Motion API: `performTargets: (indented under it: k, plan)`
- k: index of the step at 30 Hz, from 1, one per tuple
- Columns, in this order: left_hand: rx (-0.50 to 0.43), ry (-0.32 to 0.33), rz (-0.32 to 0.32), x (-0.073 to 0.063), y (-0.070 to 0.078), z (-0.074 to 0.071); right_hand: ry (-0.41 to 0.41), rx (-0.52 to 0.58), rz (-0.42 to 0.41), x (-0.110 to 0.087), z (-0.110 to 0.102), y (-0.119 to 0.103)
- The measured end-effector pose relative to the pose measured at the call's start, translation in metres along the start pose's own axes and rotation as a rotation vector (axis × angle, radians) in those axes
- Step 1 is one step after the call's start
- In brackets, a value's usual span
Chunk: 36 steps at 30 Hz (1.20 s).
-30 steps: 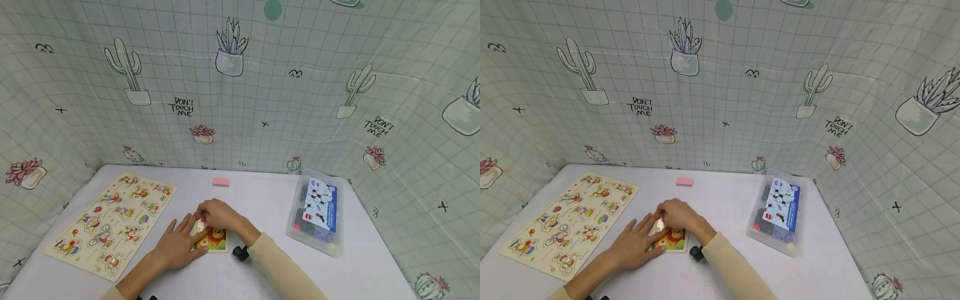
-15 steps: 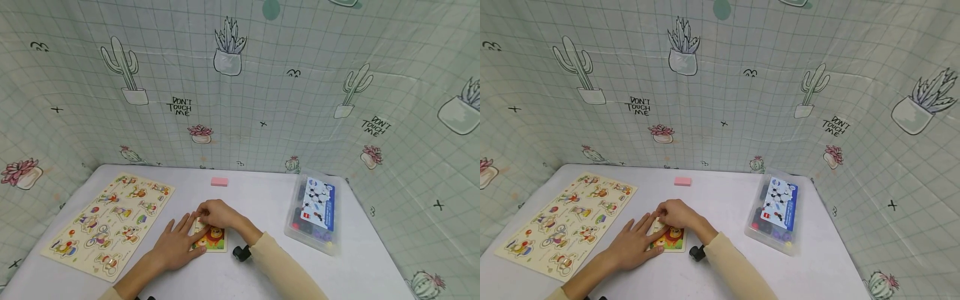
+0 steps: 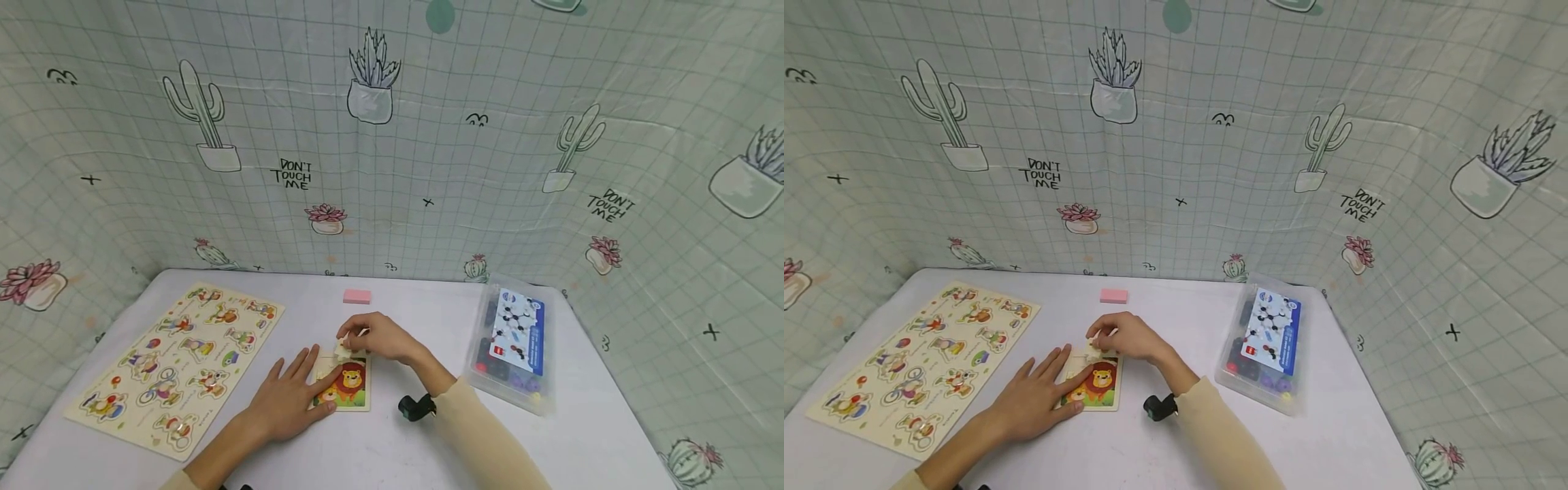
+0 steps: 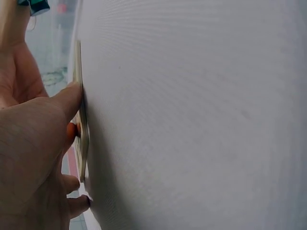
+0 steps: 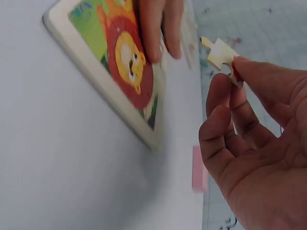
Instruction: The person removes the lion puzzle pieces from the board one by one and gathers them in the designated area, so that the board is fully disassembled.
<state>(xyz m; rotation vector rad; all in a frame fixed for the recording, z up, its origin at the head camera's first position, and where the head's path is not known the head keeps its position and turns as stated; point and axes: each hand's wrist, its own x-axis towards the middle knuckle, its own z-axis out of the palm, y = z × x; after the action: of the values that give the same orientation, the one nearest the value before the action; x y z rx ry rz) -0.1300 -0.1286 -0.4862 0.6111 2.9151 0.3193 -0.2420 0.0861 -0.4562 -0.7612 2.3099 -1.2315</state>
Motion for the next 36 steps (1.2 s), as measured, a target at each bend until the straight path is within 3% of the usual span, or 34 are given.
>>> performTargets:
  k: [6, 13, 27, 36]
  plan:
    - [0.021, -0.005, 0.001, 0.000, -0.001, 0.001, 0.041, 0.035, 0.101, -0.020, -0.020, 0.019]
    - [0.013, -0.010, -0.011, -0.003, -0.005, -0.002, 0.033, 0.018, 0.168, -0.031, -0.023, 0.030]
    - [-0.009, 0.027, 0.023, -0.007, -0.011, -0.004, 0.087, -0.241, 0.141, -0.027, -0.007, 0.036]
    - [-0.011, 0.051, 0.061, -0.008, -0.008, -0.004, 0.091, -0.287, 0.143, -0.025, -0.004, 0.036]
